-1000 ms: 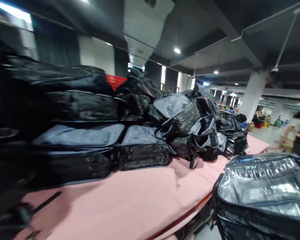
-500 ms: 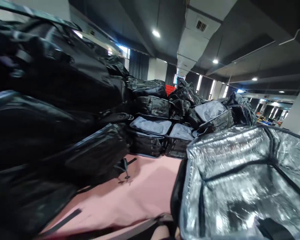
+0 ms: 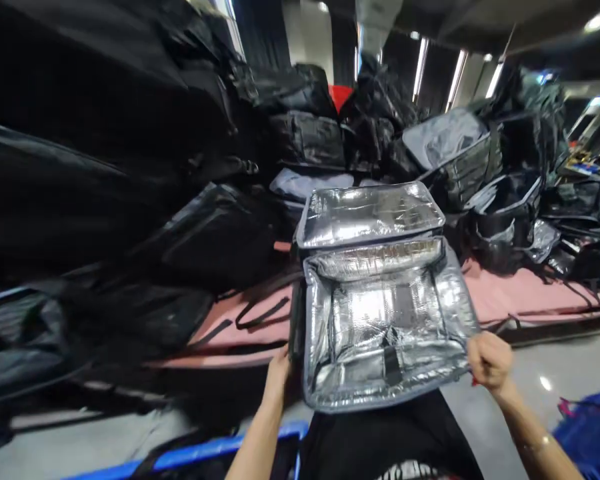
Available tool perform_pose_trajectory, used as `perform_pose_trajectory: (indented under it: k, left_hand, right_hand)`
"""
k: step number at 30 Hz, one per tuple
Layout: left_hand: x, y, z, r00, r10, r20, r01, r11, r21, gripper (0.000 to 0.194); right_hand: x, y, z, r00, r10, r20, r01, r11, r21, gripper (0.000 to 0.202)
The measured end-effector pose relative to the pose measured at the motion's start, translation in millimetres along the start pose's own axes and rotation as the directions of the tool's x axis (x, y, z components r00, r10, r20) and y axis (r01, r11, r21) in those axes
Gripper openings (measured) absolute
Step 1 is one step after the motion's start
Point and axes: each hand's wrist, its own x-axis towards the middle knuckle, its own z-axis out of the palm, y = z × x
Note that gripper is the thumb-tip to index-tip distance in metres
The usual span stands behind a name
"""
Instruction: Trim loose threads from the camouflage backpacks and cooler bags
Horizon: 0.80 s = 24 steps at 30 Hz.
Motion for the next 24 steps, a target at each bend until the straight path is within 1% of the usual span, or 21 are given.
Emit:
perform_pose_trajectory:
  k: [1, 2, 3, 4, 6, 8, 9, 11, 13, 14, 16, 17, 18, 19, 20, 22, 24]
  left_hand:
    - [-3, -10, -4.3, 0.998, -0.062, -0.011, 0.062, 0.998, -0.006, 0.038]
    - [-8, -19, -7.9, 0.992, -0.125, -0.019, 0.125, 0.992, -0.014, 0.041]
    - [-14, -25, -10.6, 0.984, -0.177, -0.028, 0.176, 0.984, -0.029, 0.043]
    - [-20, -30, -12.3, 0.978, -0.205, -0.039, 0.204, 0.978, -0.048, 0.045]
    - [-34, -32, -12.2, 0.978, -0.199, -0.07, 0.192, 0.977, -0.095, 0.047]
    - [-48, -26, -8.2, 0.985, -0.122, -0.118, 0.109, 0.988, -0.108, 0.047]
    - [-54, -22, -5.0, 0.987, -0.066, -0.146, 0.055, 0.995, -0.078, 0.046]
    - [-66, -15, 2.3, 0.983, 0.039, -0.181, -0.031, 0.998, 0.052, 0.042]
    - [-75, -12, 9.6, 0.984, 0.111, -0.14, -0.074, 0.967, 0.243, 0.038]
    - [-78, -12, 12.7, 0.987, 0.133, -0.094, -0.091, 0.929, 0.358, 0.037]
    - [-84, -14, 16.7, 0.987, 0.161, 0.003, -0.134, 0.811, 0.569, 0.037]
    - [-86, -15, 17.2, 0.986, 0.165, 0.031, -0.146, 0.755, 0.639, 0.037]
    - [-87, -16, 16.5, 0.987, 0.158, 0.029, -0.137, 0.731, 0.669, 0.036]
    - [-88, -17, 14.8, 0.991, 0.131, 0.001, -0.101, 0.754, 0.649, 0.036]
    - [-89, -17, 12.1, 0.996, 0.078, -0.034, -0.044, 0.809, 0.586, 0.036]
    - [-90, -13, 5.8, 0.994, -0.061, -0.091, 0.092, 0.915, 0.392, 0.036]
    - [-90, -8, 0.7, 0.982, -0.17, -0.083, 0.185, 0.953, 0.239, 0.038]
  right_hand:
    - [-15, -2, 16, 0.995, -0.023, 0.096, 0.027, 0.999, -0.034, 0.038]
    - [-30, -4, 28, 0.988, 0.024, 0.154, -0.012, 0.997, -0.081, 0.037]
    - [-45, -7, 37, 0.979, 0.093, 0.179, -0.071, 0.99, -0.124, 0.036]
    - [-57, -8, 42, 0.97, 0.167, 0.176, -0.139, 0.977, -0.159, 0.036]
    - [-74, -10, 43, 0.946, 0.286, 0.152, -0.26, 0.951, -0.168, 0.037]
    - [-81, -10, 38, 0.929, 0.334, 0.156, -0.316, 0.94, -0.131, 0.036]
    - [-81, -11, 36, 0.924, 0.346, 0.164, -0.33, 0.937, -0.117, 0.035]
    - [-78, -12, 34, 0.916, 0.363, 0.167, -0.349, 0.931, -0.11, 0.032]
    - [-74, -14, 34, 0.91, 0.38, 0.165, -0.367, 0.924, -0.106, 0.031]
    - [-73, -15, 34, 0.906, 0.389, 0.167, -0.376, 0.921, -0.104, 0.031]
    - [-70, -16, 34, 0.897, 0.401, 0.188, -0.387, 0.916, -0.109, 0.032]
    - [-69, -15, 32, 0.893, 0.403, 0.199, -0.385, 0.915, -0.124, 0.032]
    - [-69, -13, 30, 0.893, 0.4, 0.206, -0.376, 0.915, -0.15, 0.032]
    - [-68, -11, 28, 0.896, 0.395, 0.202, -0.361, 0.914, -0.185, 0.033]
    - [-68, -8, 24, 0.901, 0.392, 0.185, -0.349, 0.909, -0.228, 0.034]
    - [-67, -4, 17, 0.909, 0.396, 0.13, -0.341, 0.887, -0.312, 0.036]
    - [-66, -2, 11, 0.909, 0.402, 0.108, -0.344, 0.872, -0.349, 0.038]
